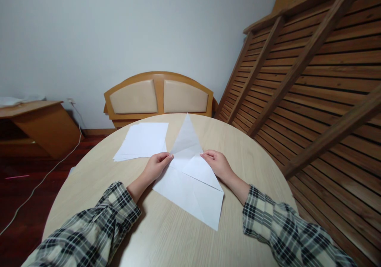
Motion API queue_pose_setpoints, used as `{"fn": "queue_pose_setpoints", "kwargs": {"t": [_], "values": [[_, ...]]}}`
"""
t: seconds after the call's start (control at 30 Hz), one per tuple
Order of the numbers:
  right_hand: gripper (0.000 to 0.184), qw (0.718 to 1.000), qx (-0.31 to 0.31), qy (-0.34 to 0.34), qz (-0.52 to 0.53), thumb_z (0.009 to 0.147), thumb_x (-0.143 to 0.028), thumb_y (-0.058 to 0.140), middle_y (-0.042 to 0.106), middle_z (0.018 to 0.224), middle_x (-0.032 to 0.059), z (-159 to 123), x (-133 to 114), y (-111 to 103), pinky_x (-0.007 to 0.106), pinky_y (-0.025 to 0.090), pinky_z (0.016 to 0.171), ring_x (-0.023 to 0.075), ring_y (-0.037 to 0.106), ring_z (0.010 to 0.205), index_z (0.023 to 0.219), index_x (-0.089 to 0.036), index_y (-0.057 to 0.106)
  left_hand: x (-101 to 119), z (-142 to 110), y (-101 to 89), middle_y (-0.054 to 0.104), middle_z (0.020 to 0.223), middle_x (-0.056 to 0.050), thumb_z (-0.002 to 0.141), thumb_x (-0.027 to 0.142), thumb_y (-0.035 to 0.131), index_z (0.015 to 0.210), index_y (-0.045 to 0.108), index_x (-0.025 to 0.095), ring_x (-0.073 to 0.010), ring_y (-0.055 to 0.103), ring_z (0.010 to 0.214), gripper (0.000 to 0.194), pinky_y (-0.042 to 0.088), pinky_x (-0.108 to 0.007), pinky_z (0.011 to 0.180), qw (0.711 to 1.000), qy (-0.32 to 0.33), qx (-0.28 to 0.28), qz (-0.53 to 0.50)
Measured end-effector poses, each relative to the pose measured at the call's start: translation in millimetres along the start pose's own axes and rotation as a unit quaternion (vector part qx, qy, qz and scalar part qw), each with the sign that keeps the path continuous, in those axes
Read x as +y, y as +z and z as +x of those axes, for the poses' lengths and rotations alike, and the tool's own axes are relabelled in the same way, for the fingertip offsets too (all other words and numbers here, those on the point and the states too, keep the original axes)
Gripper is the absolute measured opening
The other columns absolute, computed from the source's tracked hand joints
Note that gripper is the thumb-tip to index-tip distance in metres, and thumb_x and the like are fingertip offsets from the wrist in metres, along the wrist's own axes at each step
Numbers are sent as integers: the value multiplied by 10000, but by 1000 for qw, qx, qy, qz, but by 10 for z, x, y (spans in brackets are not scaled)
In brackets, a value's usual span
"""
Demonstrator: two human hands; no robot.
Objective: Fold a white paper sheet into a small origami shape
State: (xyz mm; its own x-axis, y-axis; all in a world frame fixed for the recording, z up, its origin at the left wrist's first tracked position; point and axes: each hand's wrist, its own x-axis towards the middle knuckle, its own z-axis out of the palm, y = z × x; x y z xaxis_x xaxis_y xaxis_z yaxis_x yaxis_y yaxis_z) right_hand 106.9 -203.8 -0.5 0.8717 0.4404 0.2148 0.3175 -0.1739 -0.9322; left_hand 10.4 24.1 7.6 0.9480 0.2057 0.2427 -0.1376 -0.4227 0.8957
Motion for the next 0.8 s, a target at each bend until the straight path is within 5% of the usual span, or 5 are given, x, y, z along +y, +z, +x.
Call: {"fn": "queue_pose_setpoints", "kwargs": {"t": [0.8], "values": [[344, 999, -5, -10, -31, 713, -500, 628, 619, 681, 38, 41, 37, -61, 282, 390, 596, 172, 547, 645, 669, -159, 635, -110, 45, -17, 632, 686, -19, 771, 450, 584, 700, 663, 163, -185, 539, 690, 307, 406, -273, 662, 996, 11, 90, 5]]}}
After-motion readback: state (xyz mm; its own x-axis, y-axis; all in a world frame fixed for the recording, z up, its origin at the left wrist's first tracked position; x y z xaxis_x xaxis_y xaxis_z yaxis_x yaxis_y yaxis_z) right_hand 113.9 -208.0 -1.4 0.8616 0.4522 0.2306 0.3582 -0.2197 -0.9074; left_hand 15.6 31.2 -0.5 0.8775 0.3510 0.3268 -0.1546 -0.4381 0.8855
